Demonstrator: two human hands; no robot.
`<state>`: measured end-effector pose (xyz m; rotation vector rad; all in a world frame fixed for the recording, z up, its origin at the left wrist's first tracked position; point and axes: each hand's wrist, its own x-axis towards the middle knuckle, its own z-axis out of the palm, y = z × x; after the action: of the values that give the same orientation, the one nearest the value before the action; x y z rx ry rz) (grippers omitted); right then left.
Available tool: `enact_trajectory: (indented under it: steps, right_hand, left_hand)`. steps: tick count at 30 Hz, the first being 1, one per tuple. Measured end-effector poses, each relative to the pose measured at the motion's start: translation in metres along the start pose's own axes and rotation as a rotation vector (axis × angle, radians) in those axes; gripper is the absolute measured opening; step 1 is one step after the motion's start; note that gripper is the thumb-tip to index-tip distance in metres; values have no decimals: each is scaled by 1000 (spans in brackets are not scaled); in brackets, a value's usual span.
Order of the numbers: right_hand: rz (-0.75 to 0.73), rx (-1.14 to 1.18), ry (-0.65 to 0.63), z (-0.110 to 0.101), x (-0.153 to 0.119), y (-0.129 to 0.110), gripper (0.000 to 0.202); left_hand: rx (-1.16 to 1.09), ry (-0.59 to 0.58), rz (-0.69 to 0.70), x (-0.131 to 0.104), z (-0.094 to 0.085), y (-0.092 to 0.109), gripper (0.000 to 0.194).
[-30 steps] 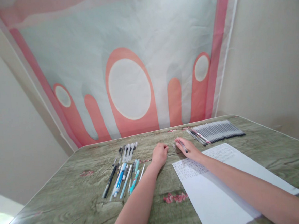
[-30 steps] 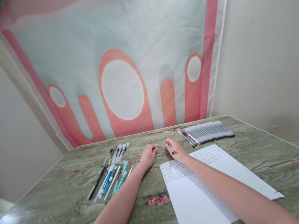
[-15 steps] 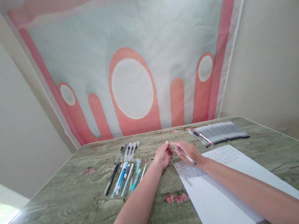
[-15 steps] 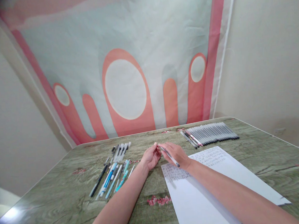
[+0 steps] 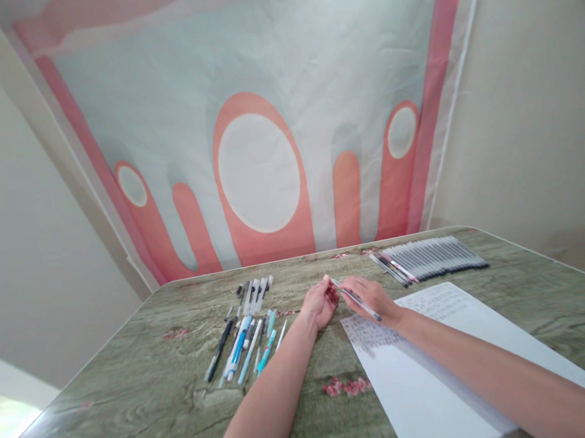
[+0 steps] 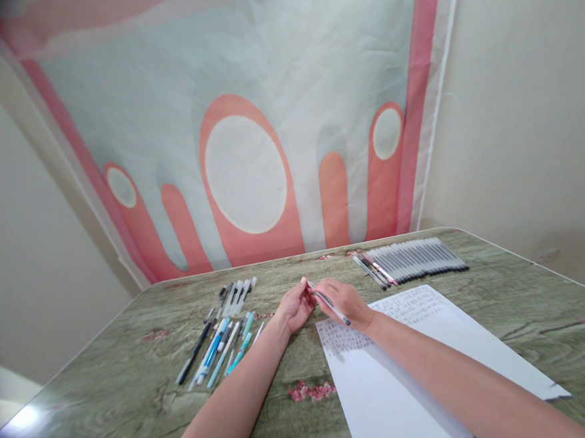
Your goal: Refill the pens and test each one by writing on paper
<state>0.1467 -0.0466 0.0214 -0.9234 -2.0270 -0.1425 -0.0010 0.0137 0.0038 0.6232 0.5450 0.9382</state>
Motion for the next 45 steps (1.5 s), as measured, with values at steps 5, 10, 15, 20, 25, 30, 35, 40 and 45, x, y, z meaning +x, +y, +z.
enact_trajectory:
  steps: [5, 10, 15, 20, 25, 30, 35, 40, 45]
  right_hand:
    - [11, 23, 19, 1, 0, 0, 23]
    - [-1, 16, 14, 0, 1, -1, 23]
    - [6, 19, 2, 0, 0, -1, 24]
    - [10, 12, -5, 1, -1, 0, 24]
    - [9, -5, -9, 0, 0, -1, 23]
    - [3, -20, -17, 0, 0, -1, 23]
    - [-25, -20, 20, 2, -1, 2, 21]
    - [-18, -2, 36, 2, -1, 1, 21]
    - [-7, 45, 48, 1, -1, -1, 19]
  left_hand:
    - [27, -7, -2, 0, -1, 0, 22]
    - [12, -19, -2, 1, -1, 0, 22]
    - [12, -25, 6, 1, 0, -1, 22]
    - [36, -8, 4, -1, 2, 0, 23]
    - [33, -3, 7, -1, 3, 0, 22]
    - [33, -11, 1, 0, 1, 0, 23]
    - [6, -17, 2, 0, 0, -1, 21]
    - [23, -32, -2, 0, -1, 0, 21]
    - [48, -54, -26, 0, -1, 1, 22]
